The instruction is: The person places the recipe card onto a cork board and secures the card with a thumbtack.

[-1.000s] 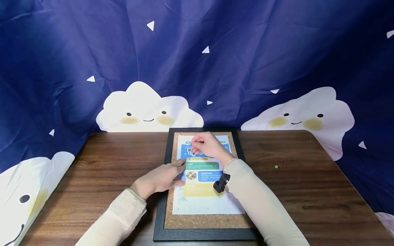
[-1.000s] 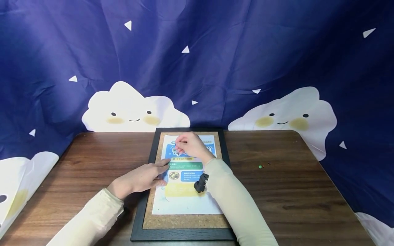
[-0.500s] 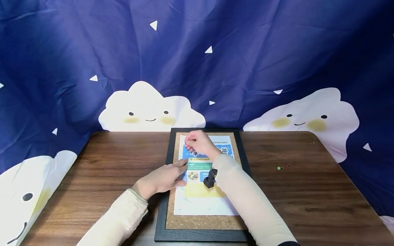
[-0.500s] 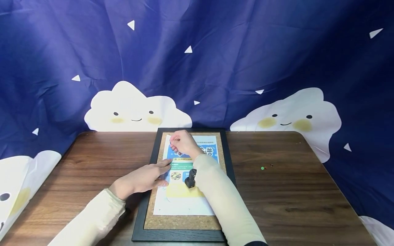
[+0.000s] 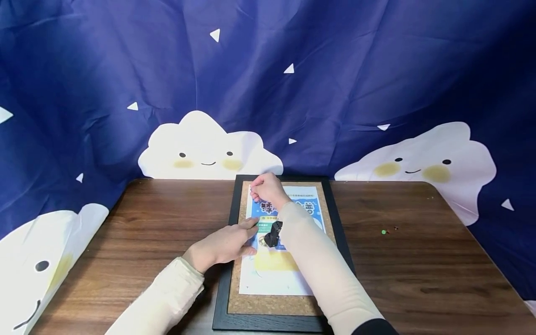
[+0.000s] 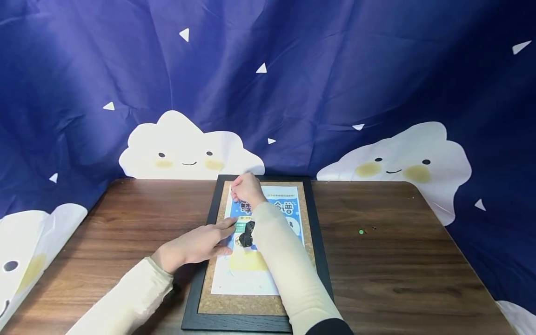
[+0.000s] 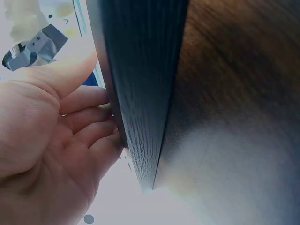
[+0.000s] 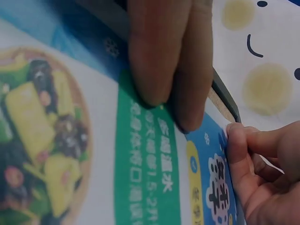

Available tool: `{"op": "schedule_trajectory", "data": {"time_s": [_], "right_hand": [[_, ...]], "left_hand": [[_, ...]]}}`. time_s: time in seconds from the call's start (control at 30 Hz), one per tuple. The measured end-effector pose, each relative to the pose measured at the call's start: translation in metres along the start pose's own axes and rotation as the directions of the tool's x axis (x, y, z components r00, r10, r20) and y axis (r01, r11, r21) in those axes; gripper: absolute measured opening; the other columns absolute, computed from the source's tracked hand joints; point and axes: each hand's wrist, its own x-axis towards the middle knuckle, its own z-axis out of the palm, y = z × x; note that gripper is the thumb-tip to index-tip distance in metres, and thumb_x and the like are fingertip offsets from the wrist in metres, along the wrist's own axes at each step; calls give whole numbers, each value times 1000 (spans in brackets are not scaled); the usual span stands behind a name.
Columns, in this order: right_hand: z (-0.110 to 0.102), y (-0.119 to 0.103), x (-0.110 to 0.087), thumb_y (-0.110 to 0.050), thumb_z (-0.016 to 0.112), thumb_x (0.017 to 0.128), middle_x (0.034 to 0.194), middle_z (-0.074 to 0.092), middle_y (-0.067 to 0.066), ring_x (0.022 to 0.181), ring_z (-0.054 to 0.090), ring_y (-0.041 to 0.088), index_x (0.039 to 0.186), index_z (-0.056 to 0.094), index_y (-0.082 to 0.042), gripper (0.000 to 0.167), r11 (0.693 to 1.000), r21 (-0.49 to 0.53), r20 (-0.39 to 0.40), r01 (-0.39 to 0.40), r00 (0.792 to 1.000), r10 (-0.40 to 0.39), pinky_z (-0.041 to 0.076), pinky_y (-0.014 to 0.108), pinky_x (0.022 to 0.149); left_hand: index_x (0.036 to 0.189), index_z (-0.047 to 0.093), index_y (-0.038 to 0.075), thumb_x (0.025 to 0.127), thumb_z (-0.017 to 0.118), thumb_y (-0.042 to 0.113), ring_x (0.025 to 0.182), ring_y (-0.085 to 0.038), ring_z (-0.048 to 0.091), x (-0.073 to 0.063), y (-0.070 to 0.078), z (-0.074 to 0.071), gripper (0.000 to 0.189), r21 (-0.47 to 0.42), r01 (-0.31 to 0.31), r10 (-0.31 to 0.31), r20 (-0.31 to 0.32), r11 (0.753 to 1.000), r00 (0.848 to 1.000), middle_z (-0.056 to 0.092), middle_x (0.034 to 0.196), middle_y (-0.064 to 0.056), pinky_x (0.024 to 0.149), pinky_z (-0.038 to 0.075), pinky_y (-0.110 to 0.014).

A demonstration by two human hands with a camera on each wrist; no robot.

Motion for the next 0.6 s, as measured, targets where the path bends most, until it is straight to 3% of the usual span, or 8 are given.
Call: {"op": "schedule_trajectory", "data": {"time_s": [0.07, 0.27, 0.3, 0.47, 0.6], "right_hand": [[0, -2, 2, 7, 69, 99, 77, 74, 12, 59, 67, 11, 105, 75, 11, 9, 999, 15, 2, -37, 999, 37, 63, 24, 62], [3, -9, 10, 6, 69, 100, 71, 70, 9, 57, 66, 13, 101, 74, 9, 7, 990, -52, -3, -131, 991, 131, 60, 22, 57], [4, -11, 12, 5, 69, 100, 70, 70, 9, 56, 66, 13, 100, 74, 8, 6, 986, -82, -7, -143, 990, 143, 59, 22, 56], [3, -17, 16, 3, 69, 100, 65, 68, 6, 52, 63, 12, 99, 76, 6, 8, 963, -202, 4, -180, 983, 184, 56, 21, 55], [2, -19, 18, 1, 68, 103, 63, 67, 5, 51, 62, 13, 104, 77, 5, 10, 953, -222, 15, -205, 977, 214, 53, 22, 53]], "left_hand": [[159, 50, -3, 107, 66, 44, 161, -36, 40, 3, -8, 8, 71, 15, -12, 12, -12, 1000, 1000, 36, 175, -19, 124, 46, -47], [159, 50, -4, 107, 68, 37, 162, -35, 38, -2, 5, -4, 68, -1, 21, -20, 20, 1000, 1000, 35, 175, -20, 125, 44, -48], [158, 50, -6, 106, 70, 33, 161, -38, 38, -4, 13, -12, 68, -20, 37, -37, 34, 999, 999, 35, 175, -22, 126, 43, -50], [157, 50, -7, 105, 71, 32, 161, -41, 38, -8, 16, -17, 68, -57, 17, -16, 21, 998, 1000, 36, 173, -25, 126, 42, -51], [157, 49, -8, 106, 71, 30, 161, -41, 37, -8, 17, -18, 67, -48, 21, -20, 23, 999, 1000, 35, 173, -26, 126, 41, -51]]}}
